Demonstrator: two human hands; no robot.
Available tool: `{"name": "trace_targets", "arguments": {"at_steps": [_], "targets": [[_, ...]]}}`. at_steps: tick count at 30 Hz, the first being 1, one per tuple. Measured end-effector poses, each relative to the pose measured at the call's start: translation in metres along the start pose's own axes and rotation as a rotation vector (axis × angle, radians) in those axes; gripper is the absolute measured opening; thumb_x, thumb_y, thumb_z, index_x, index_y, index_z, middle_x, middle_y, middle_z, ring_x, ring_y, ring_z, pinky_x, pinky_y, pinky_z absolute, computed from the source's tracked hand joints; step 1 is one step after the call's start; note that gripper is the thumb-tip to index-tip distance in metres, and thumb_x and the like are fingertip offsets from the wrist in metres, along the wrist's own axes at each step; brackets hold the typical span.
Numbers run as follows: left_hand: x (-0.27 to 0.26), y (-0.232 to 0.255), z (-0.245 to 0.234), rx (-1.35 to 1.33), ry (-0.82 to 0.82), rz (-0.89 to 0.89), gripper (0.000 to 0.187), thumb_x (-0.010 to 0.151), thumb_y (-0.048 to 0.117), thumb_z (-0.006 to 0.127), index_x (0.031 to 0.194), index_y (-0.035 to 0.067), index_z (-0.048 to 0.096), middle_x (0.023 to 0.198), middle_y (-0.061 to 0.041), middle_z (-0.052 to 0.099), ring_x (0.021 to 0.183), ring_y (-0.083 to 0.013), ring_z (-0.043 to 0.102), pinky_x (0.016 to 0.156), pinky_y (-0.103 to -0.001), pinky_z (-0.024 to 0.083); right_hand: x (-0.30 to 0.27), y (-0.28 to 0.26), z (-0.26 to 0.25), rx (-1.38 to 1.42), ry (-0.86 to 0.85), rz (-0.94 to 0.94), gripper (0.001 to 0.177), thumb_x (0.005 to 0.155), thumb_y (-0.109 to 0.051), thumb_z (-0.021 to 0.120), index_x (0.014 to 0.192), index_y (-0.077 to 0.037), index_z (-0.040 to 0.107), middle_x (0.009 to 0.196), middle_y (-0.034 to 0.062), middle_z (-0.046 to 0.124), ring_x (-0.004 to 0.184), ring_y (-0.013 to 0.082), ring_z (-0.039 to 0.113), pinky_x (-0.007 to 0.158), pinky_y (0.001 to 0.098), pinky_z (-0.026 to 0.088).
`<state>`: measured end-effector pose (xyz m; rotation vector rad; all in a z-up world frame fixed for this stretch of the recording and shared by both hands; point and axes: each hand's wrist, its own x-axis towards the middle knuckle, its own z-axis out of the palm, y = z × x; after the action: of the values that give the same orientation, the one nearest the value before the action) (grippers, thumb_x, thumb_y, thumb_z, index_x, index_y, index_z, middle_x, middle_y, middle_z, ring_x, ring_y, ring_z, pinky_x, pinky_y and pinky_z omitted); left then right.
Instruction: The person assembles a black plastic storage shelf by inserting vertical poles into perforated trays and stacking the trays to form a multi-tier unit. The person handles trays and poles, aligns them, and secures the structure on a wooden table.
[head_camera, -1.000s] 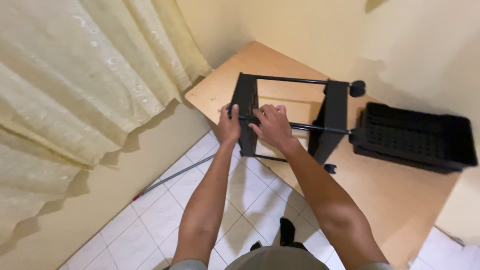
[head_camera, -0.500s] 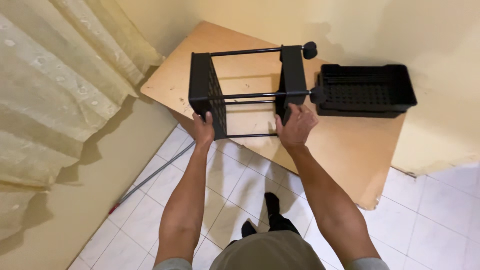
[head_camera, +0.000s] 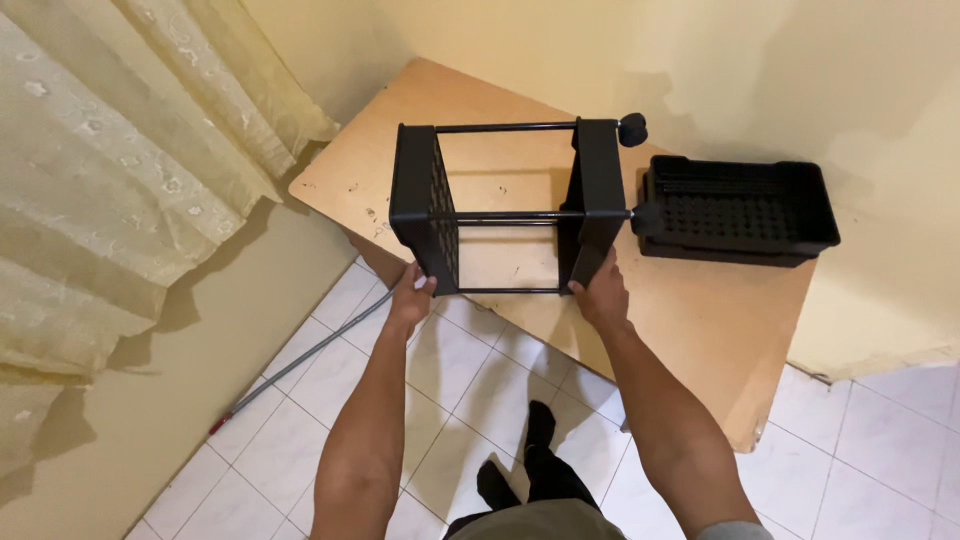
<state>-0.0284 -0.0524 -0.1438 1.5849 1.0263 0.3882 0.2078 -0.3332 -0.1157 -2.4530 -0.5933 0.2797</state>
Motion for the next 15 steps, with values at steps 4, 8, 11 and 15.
{"name": "trace_targets", "arguments": {"at_steps": [4, 8, 11, 15], "targets": [[0.009, -0.021, 0.002, 0.030, -0.004, 0.076, 0.055, 0.100, 0.020, 0.061, 0.152, 0.008, 0.045, 0.149, -0.015, 0.057, 0.134, -0.0244, 0.056, 0.108, -0.034, 0.044, -0.002, 0.005, 0.003, -0.088, -0.081, 0.031, 0.111, 0.081, -0.040, 0.084, 0.158, -0.003, 0.013, 0.131, 0.0252, 0.062, 0.120, 0.0428, 0.061, 0.095, 0.0527, 0.051], [0.026, -0.036, 0.010, 0.180, 0.163, 0.141, 0.050, 0.111, 0.036, 0.055, 0.146, 0.001, 0.047, 0.145, -0.024, 0.053, 0.135, -0.0359, 0.050, 0.110, -0.040, 0.039, 0.012, 0.005, 0.004, -0.115, -0.061, -0.009, 0.112, 0.084, -0.049, 0.080, 0.155, 0.003, 0.011, 0.124, 0.0297, 0.063, 0.109, 0.0448, 0.065, 0.090, 0.0529, 0.053], [0.038, -0.037, 0.013, 0.308, 0.179, 0.274, 0.045, 0.109, 0.039, 0.044, 0.124, 0.001, 0.064, 0.120, -0.025, 0.069, 0.117, -0.0405, 0.064, 0.100, -0.043, 0.048, 0.027, 0.009, 0.005, -0.048, -0.017, -0.084, 0.109, 0.085, -0.045, 0.079, 0.153, 0.008, 0.012, 0.118, 0.0332, 0.064, 0.103, 0.0490, 0.066, 0.089, 0.0536, 0.054], [0.053, -0.019, 0.019, 0.266, 0.250, 0.296, 0.043, 0.110, 0.037, 0.039, 0.111, 0.001, 0.062, 0.103, -0.026, 0.069, 0.102, -0.0455, 0.064, 0.090, -0.049, 0.049, 0.042, 0.011, 0.008, 0.128, 0.132, -0.274, 0.095, 0.084, -0.033, 0.082, 0.147, 0.008, 0.024, 0.112, 0.0377, 0.064, 0.101, 0.0555, 0.064, 0.087, 0.0554, 0.054]]}}
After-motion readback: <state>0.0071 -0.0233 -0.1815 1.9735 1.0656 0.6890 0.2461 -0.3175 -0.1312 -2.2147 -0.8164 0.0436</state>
